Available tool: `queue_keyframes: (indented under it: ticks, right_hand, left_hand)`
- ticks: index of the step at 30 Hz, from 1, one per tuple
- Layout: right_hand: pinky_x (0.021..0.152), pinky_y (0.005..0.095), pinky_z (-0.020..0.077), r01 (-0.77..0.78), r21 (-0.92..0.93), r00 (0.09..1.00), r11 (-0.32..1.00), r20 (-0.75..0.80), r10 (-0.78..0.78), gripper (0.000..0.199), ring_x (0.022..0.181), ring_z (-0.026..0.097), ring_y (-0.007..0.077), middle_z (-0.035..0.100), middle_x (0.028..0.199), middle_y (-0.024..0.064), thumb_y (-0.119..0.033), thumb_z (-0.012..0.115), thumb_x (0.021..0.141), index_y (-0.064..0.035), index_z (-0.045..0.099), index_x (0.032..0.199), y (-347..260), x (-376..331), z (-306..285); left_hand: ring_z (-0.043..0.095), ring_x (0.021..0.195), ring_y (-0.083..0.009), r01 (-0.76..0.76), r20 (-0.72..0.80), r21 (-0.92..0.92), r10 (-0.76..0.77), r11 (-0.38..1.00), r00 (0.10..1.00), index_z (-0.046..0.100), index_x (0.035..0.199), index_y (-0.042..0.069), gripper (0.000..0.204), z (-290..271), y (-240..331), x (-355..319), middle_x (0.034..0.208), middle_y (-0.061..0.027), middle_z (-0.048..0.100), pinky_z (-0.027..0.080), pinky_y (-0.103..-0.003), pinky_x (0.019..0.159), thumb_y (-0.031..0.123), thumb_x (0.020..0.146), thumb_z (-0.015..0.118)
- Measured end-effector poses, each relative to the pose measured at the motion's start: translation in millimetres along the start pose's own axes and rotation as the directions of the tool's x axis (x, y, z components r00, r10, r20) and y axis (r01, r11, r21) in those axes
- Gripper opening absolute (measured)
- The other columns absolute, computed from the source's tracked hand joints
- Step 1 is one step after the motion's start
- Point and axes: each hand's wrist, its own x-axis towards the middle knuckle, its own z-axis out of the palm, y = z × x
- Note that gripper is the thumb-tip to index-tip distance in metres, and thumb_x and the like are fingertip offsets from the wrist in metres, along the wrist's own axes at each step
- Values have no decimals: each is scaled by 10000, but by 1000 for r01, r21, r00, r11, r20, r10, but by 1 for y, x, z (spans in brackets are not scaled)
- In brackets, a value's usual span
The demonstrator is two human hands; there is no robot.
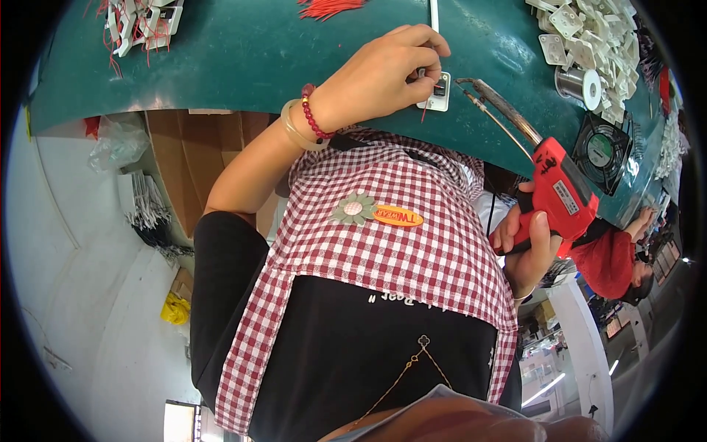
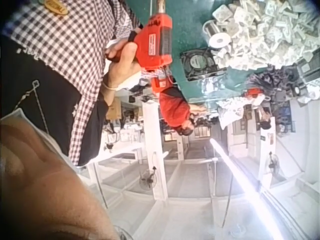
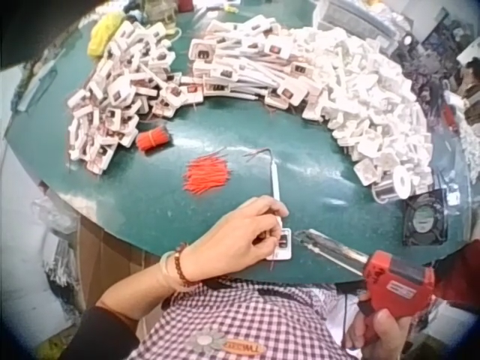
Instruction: Soldering wires onto small electronic components at a factory assembly station.
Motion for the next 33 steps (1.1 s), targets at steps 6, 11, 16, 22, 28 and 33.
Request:
queue_keyframes:
  ticks: [6, 11, 16, 22, 28, 33]
  right_hand:
    - [424, 244, 403, 16, 5, 1000, 1000, 24, -16, 436, 422, 424, 99, 471, 594, 56, -288, 488, 933, 73, 432, 1172, 2, 1, -7]
    - [425, 246, 406, 28, 37, 999, 999, 20, -29, 422, 423, 424, 97, 475, 600, 59, -279, 472, 942, 72, 433, 1172, 4, 3, -10]
    - [423, 245, 399, 56, 55, 998, 997, 35, -58, 411, 426, 421, 94, 473, 603, 57, -282, 455, 950, 65, 436, 1170, 9, 5, -14]
    - [418, 246, 386, 77, 105, 997, 991, 12, -79, 388, 427, 409, 92, 466, 607, 53, -276, 424, 963, 46, 436, 1179, 11, 7, -18]
    - [417, 243, 382, 95, 148, 995, 984, -19, -93, 410, 423, 403, 89, 456, 604, 50, -309, 405, 967, 36, 424, 1188, 14, 8, -32]
    - [426, 241, 384, 101, 146, 995, 984, -25, -98, 421, 430, 408, 88, 458, 613, 50, -310, 415, 963, 37, 415, 1202, 14, 11, -32]
  left_hand:
    - [590, 801, -195, 5, 4, 4, -5, 1000, 1000, 587, 759, 14, 49, 0, 3, 1, 1105, -68, 586, 491, -302, 710, 60, 773, 597]
    - [587, 774, -185, 16, 15, 1, -16, 1000, 1000, 584, 762, 15, 49, 1, 5, 3, 1105, -62, 579, 491, -300, 696, 61, 772, 599]
    - [579, 739, -171, 49, 26, 39, -50, 998, 998, 589, 771, 22, 44, 1, 12, 6, 1097, -49, 575, 489, -294, 682, 64, 767, 602]
    - [583, 838, -202, 22, 5, 157, -23, 987, 1000, 595, 791, 34, 69, 7, 16, 14, 1084, -55, 573, 492, -308, 706, 92, 764, 620]
    - [580, 920, -257, 34, -122, 266, -2, 963, 993, 607, 850, 37, 100, -39, 0, 26, 961, -84, 601, 472, -331, 746, 101, 775, 630]
    - [559, 823, -361, 320, -264, 665, -188, 675, 946, 581, 772, 1, 119, -94, -24, 46, 840, -183, 545, 458, -426, 732, 120, 779, 581]
